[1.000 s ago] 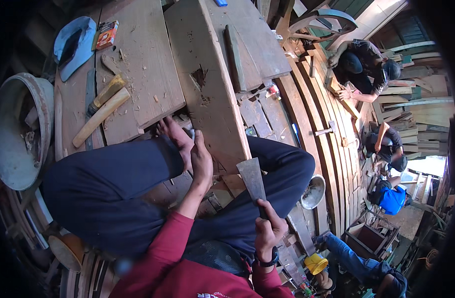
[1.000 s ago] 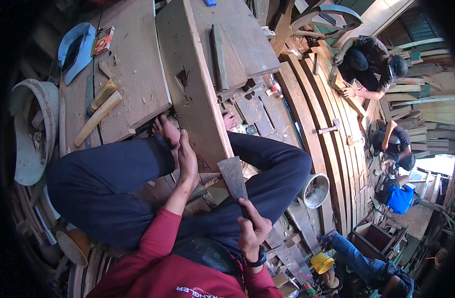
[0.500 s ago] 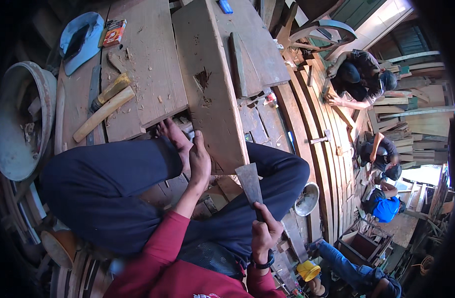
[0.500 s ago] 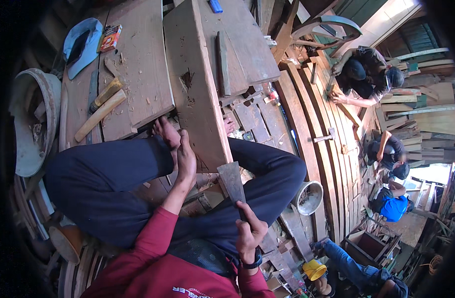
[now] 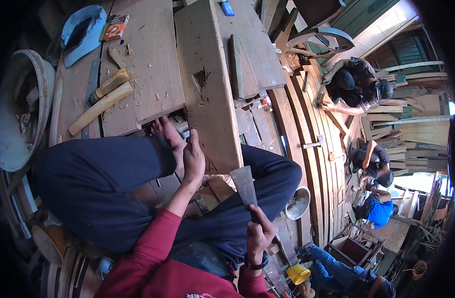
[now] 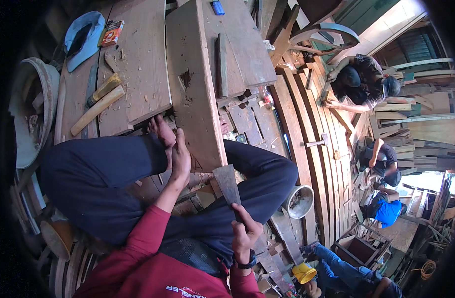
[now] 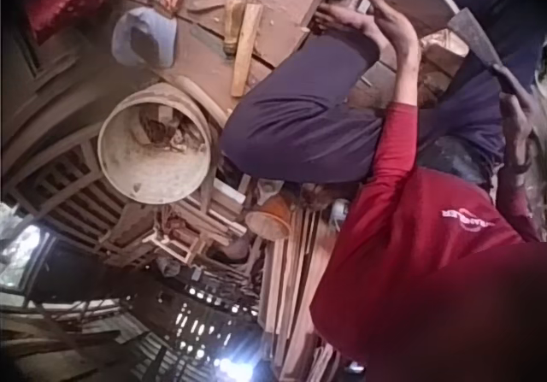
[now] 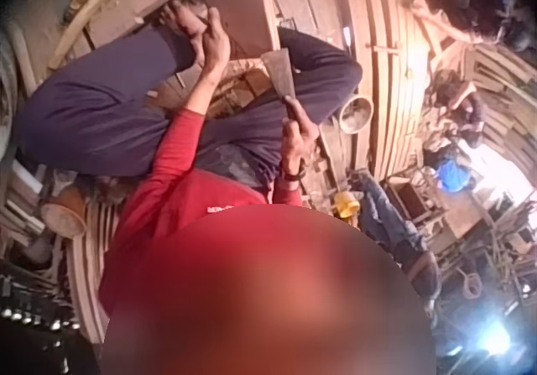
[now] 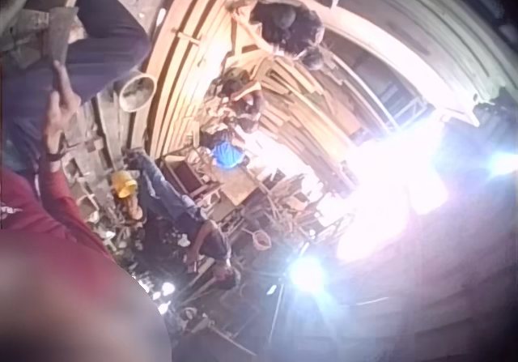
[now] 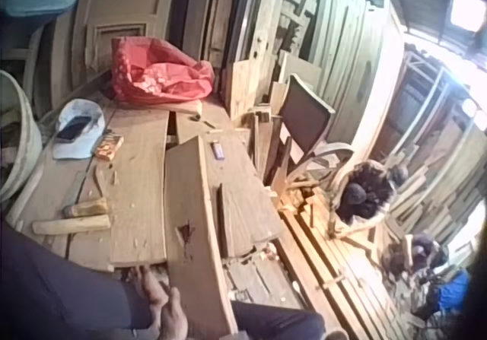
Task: Chiseling a rectangular notch into a piece of wood using a wood chisel and hand pressure/hammering.
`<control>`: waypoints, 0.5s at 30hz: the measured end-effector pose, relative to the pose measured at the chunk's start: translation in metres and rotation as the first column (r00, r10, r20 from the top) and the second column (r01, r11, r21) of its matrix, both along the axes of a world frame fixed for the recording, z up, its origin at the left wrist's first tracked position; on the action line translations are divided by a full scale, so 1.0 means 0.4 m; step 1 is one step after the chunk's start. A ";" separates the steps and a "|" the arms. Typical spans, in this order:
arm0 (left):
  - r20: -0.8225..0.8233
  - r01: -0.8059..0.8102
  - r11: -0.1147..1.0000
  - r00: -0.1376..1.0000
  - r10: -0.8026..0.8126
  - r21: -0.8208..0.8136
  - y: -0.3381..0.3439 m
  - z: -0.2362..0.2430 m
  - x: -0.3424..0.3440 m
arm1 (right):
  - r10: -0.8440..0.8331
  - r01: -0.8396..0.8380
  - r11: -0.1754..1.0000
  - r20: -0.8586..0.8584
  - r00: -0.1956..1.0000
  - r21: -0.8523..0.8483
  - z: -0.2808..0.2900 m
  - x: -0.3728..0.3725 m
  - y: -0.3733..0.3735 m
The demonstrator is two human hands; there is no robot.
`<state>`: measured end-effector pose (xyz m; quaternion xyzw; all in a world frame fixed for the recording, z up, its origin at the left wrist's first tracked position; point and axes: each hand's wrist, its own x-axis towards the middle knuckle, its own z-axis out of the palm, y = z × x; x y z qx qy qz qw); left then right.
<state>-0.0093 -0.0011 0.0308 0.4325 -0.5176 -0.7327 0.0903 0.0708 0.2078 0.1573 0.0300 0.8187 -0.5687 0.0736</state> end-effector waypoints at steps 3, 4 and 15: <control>0.000 -0.031 1.000 1.000 0.031 -0.002 0.004 0.000 0.000 | 0.044 -0.043 0.999 -0.059 0.997 0.010 -0.012 -0.041 -0.031; 0.018 -0.037 0.999 0.999 0.037 -0.005 0.005 -0.002 0.001 | 0.045 -0.045 0.999 -0.058 0.997 0.011 -0.013 -0.053 -0.041; -0.064 -0.073 0.995 0.996 0.068 -0.068 0.005 0.006 -0.002 | 0.010 -0.013 0.999 0.095 0.995 0.030 0.001 -0.004 0.003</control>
